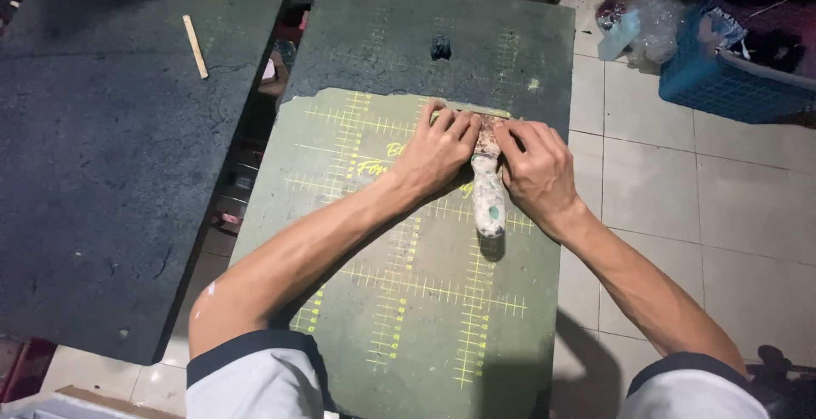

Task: Using a handheld scraper to remove adhesive or ink residue from a screen printing board

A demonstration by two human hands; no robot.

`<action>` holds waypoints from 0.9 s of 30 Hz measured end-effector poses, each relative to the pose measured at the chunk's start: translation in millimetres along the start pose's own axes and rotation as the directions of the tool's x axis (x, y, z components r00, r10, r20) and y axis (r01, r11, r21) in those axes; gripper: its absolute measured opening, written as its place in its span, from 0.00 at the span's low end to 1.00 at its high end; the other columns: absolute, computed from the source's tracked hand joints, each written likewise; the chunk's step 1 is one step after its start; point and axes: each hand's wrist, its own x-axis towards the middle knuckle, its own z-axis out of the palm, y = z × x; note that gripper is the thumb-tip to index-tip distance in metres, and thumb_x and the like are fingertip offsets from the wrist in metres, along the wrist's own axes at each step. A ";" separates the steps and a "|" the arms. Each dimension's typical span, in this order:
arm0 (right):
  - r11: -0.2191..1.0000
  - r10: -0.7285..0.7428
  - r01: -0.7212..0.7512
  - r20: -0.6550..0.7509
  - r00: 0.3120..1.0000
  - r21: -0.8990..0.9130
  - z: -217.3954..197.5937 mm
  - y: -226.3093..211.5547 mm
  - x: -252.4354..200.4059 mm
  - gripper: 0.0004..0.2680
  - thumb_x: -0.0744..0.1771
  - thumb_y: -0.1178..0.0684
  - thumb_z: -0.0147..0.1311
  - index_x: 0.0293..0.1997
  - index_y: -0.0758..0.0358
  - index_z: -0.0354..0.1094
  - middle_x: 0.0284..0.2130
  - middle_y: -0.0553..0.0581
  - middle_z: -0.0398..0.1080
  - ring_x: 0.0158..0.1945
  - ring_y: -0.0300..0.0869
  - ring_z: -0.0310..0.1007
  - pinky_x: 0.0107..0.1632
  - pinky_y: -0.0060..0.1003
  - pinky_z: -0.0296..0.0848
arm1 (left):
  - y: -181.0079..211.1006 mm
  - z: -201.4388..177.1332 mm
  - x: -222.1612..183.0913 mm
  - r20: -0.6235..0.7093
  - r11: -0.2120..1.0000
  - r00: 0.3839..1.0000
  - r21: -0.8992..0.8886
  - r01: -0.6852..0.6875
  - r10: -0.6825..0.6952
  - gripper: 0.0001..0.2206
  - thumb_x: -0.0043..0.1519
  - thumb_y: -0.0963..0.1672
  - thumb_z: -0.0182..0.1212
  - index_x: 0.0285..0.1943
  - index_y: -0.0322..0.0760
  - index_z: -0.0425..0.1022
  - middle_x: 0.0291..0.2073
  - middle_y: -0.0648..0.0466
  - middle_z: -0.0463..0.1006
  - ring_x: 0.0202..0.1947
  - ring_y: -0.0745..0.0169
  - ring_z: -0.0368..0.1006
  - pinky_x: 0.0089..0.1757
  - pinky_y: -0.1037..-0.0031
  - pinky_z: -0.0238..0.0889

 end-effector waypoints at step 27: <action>0.991 -0.055 0.080 0.229 0.972 -0.104 22.6 9.2 -0.8 0.09 0.71 0.63 0.41 0.53 0.70 0.69 0.41 0.64 0.73 0.50 0.51 0.79 0.50 0.38 0.78 | 3.7 48.4 -12.2 0.139 0.996 0.987 -0.005 0.087 -0.085 0.12 0.56 0.40 0.61 0.49 0.37 0.77 0.37 0.52 0.79 0.36 0.52 0.78 0.45 0.62 0.65</action>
